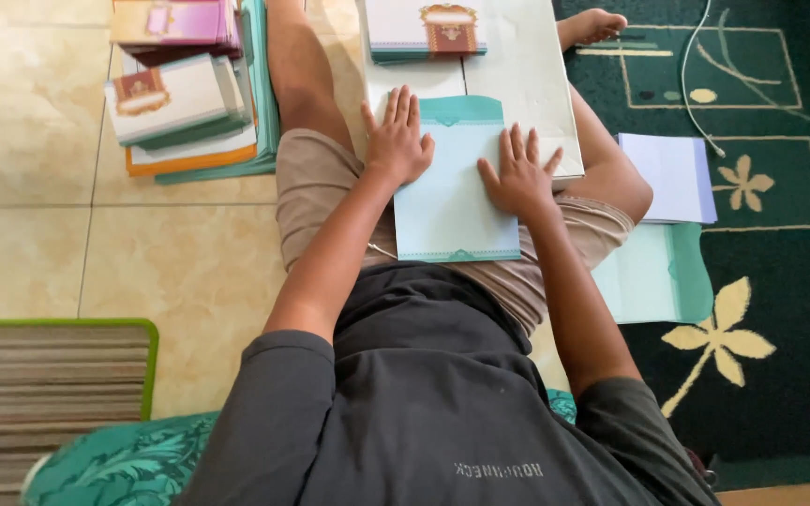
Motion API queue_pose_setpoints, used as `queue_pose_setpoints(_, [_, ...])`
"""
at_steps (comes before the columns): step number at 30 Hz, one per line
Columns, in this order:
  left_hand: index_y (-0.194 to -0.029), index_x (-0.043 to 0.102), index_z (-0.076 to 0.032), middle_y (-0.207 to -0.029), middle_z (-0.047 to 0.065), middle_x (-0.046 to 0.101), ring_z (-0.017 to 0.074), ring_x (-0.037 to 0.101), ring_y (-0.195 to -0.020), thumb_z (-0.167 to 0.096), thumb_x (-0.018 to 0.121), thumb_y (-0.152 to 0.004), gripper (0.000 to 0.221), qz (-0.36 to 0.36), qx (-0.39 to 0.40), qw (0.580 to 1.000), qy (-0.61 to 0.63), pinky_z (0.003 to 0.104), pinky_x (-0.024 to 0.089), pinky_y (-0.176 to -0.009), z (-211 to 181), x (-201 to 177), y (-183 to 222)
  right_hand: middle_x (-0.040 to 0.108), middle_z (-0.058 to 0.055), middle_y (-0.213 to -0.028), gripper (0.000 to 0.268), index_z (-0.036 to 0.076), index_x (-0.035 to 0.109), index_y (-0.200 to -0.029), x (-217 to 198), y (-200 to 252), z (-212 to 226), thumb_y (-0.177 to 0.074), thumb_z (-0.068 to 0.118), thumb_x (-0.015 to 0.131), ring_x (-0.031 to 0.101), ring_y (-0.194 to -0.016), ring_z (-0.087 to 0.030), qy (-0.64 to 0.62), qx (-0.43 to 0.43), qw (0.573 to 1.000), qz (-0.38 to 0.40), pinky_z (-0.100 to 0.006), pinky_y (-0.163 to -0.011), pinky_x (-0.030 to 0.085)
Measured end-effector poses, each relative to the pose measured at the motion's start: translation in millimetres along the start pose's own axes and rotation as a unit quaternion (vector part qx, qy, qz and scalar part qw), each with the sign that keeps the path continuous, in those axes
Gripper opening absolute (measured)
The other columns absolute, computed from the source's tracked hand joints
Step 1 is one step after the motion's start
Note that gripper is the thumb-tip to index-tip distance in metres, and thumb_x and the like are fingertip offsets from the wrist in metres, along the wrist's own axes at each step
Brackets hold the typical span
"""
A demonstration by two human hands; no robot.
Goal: The person sits on the floor and repeatedly folds light blue paper sheets in half, pressing the crease with both hands. The folded sheets are placed into a white box resting on the lap. Stacks of similar paper and other colored sheets are visible nearby.
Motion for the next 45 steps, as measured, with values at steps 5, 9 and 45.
queue_pose_setpoints(5, [-0.163, 0.018, -0.001, -0.173, 0.013, 0.009, 0.0265, 0.003, -0.159, -0.043, 0.031, -0.101, 0.077, 0.005, 0.003, 1.000, -0.004, 0.072, 0.001, -0.119, -1.4, 3.6, -1.9, 0.017, -0.010, -0.173, 0.076, 0.012, 0.024, -0.165, 9.2, 47.6, -10.1, -0.105, 0.060, 0.023, 0.002, -0.159, -0.028, -0.047, -0.004, 0.997, -0.059, -0.068, -0.119, -0.010])
queue_pose_setpoints(9, [-0.162, 0.019, 0.002, -0.171, 0.021, 0.009, 0.0353, 0.001, -0.158, -0.046, 0.030, -0.101, 0.078, 0.001, 0.029, 1.000, -0.011, 0.078, -0.008, -0.113, 0.2, 4.3, -2.6, 0.018, -0.008, -0.173, 0.076, 0.014, 0.025, -0.165, 9.9, 50.3, -8.6, -0.105, 0.060, 0.024, 0.000, -0.159, -0.025, -0.068, 0.004, 0.995, -0.075, -0.061, -0.120, -0.015])
queue_pose_setpoints(45, [-0.159, 0.047, -0.026, -0.170, 0.011, 0.029, 0.0345, 0.022, -0.156, -0.065, 0.040, -0.102, 0.070, -0.062, 0.129, 0.988, 0.054, 0.056, 0.040, -0.116, 53.4, 4.6, 21.6, 0.068, -0.008, -0.080, 0.056, 0.013, 0.055, -0.132, 21.5, 73.1, -20.3, -0.086, 0.003, 0.086, 0.070, -0.068, -0.017, -0.683, 0.032, 0.707, -0.180, -0.028, -0.058, 0.059])
Point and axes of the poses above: each hand's wrist, its own y-axis away from the middle knuckle, its own x-axis out of the palm, z = x × y, the point moved 2 cm from there along -y, towards the middle knuckle
